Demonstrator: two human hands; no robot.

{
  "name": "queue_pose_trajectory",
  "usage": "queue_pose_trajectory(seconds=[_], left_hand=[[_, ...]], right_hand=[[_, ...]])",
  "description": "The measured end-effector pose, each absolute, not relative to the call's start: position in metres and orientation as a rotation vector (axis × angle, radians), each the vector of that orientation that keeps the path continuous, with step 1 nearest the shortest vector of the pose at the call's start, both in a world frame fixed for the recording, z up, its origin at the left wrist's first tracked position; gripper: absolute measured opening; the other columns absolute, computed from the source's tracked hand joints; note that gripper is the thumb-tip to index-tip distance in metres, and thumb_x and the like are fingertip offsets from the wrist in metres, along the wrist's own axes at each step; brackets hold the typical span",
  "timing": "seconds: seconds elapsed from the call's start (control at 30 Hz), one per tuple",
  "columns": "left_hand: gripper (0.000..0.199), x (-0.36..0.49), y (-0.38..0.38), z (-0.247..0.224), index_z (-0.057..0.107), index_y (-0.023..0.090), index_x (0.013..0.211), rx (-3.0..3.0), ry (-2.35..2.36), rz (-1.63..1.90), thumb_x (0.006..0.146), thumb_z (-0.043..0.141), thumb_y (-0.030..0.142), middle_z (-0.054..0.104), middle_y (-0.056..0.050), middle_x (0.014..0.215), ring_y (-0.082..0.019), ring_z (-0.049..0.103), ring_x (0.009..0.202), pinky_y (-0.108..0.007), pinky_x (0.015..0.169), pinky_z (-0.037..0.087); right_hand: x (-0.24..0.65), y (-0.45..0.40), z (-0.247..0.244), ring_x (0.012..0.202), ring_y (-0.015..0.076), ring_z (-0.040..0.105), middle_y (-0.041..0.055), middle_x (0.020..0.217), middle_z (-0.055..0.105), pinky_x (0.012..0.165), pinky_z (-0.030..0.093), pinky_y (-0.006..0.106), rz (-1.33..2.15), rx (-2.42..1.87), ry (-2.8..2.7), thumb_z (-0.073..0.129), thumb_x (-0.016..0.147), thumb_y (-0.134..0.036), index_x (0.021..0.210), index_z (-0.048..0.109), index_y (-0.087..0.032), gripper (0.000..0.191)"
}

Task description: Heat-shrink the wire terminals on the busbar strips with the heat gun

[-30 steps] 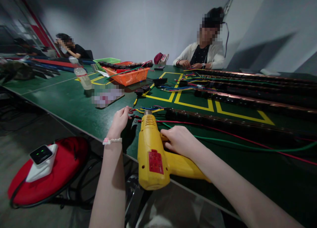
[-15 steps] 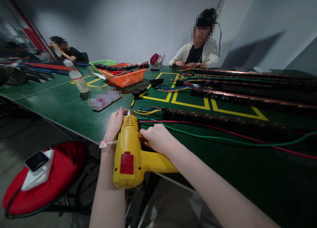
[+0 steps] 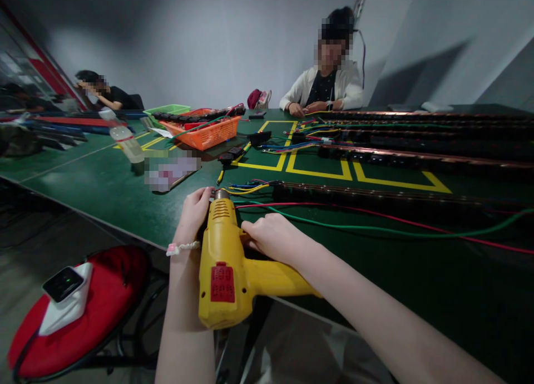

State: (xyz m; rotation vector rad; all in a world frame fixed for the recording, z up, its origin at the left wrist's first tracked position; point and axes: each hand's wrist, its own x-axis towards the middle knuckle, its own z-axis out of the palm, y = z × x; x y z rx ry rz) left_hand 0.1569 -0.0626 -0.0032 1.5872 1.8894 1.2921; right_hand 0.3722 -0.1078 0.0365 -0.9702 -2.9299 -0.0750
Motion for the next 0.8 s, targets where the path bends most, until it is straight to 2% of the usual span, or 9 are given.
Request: queue_pose_trajectory(seconds=[0.23,0.8], left_hand=[[0.051,0.157,-0.060,-0.008,0.068,0.012,0.094,1.538,1.862,1.281,0.076,0.045,0.053,0.069,-0.011,0.092,-0.016,0.058,0.063,-0.026,0.061,0.042],[0.049,0.155,-0.061,-0.009,0.066,0.012,0.096,1.629,1.920,1.226,0.079,0.041,0.051,0.069,-0.009,0.089,-0.016,0.060,0.065,-0.026,0.061,0.043]], right_hand=[[0.401,-0.112,0.036,0.072,0.0202,0.065,0.0059,0.077,0.068,0.056,0.032,0.027,-0.016,-1.006,-2.966,0.050,0.088,-0.029,0.097,0.056,-0.017,0.016],[0.450,-0.124,0.034,0.069,0.0192,0.064,0.0019,0.074,0.068,0.054,0.028,0.027,0.004,-1.107,-2.965,0.053,0.086,-0.024,0.089,0.053,-0.020,0.006]])
